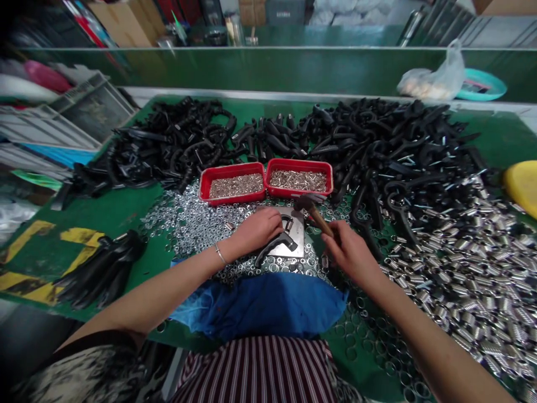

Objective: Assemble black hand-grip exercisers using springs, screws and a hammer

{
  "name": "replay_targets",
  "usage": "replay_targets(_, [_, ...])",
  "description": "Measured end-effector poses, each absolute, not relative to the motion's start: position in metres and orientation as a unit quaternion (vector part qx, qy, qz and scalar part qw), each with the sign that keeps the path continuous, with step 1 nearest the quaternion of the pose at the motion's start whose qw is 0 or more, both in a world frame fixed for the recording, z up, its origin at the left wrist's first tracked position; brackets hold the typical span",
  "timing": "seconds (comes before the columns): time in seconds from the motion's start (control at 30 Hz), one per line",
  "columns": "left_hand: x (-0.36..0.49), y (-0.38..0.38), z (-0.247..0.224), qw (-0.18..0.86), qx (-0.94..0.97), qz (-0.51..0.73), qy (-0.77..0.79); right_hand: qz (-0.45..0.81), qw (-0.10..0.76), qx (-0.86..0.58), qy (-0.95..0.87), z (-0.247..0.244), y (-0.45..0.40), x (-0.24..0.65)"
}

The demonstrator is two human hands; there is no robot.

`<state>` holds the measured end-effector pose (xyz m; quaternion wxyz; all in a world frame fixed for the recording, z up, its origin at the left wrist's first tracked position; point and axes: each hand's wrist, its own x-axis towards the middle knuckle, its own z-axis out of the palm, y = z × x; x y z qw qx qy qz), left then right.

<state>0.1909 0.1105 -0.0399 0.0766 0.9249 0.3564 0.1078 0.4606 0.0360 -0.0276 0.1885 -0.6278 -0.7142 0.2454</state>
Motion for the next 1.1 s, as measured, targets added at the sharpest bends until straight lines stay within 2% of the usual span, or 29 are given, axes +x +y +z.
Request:
replay_targets(0.1, [0.19, 0.107, -0.042, 0.072, 0.933, 0.105, 0.336, 0.231, 0.19, -0.61, -0.734, -0.018, 0.029, 0.459])
replay_targets(0.23, [0.186, 0.078, -0.043, 0.025, 0.936, 0.091, 0.338, 0.227, 0.138, -0.577, -0.772, -0.009, 0.025, 0.462])
replay_targets(0.4, [0.187, 0.048, -0.054, 0.056, 0.876, 0.136, 0.459, 0.212, 0.19, -0.588, -0.757, 0.004, 0.014, 0.452])
replay_targets(0.57, [0.193, 0.048, -0.064, 0.086, 0.844, 0.188, 0.495, 0.248, 0.113, -0.546, -0.792, 0.001, 0.017, 0.444])
replay_targets(0.63, [0.193, 0.049, -0.061, 0.094, 0.85, 0.177, 0.487, 0.315, 0.14, -0.562, -0.752, 0.0, 0.018, 0.448])
replay_targets(0.73, [0.188, 0.053, -0.051, 0.132, 0.85, 0.19, 0.473, 0.464, 0.24, -0.601, -0.605, -0.002, 0.006, 0.459])
replay_targets(0.83, [0.182, 0.063, -0.04, 0.277, 0.795, 0.248, 0.48, 0.532, 0.283, -0.633, -0.487, -0.012, -0.015, 0.478])
replay_targets(0.9, [0.178, 0.074, -0.037, 0.382, 0.73, 0.278, 0.493, 0.469, 0.232, -0.676, -0.519, -0.021, -0.025, 0.494])
replay_targets(0.93, [0.177, 0.08, -0.037, 0.402, 0.71, 0.284, 0.504, 0.402, 0.197, -0.696, -0.561, -0.025, -0.026, 0.503])
replay_targets(1.03, [0.176, 0.09, -0.041, 0.323, 0.734, 0.268, 0.534, 0.168, 0.131, -0.69, -0.691, -0.031, -0.014, 0.517])
replay_targets(1.1, [0.179, 0.09, -0.044, 0.258, 0.774, 0.235, 0.528, 0.1, 0.129, -0.652, -0.74, -0.031, 0.004, 0.512])
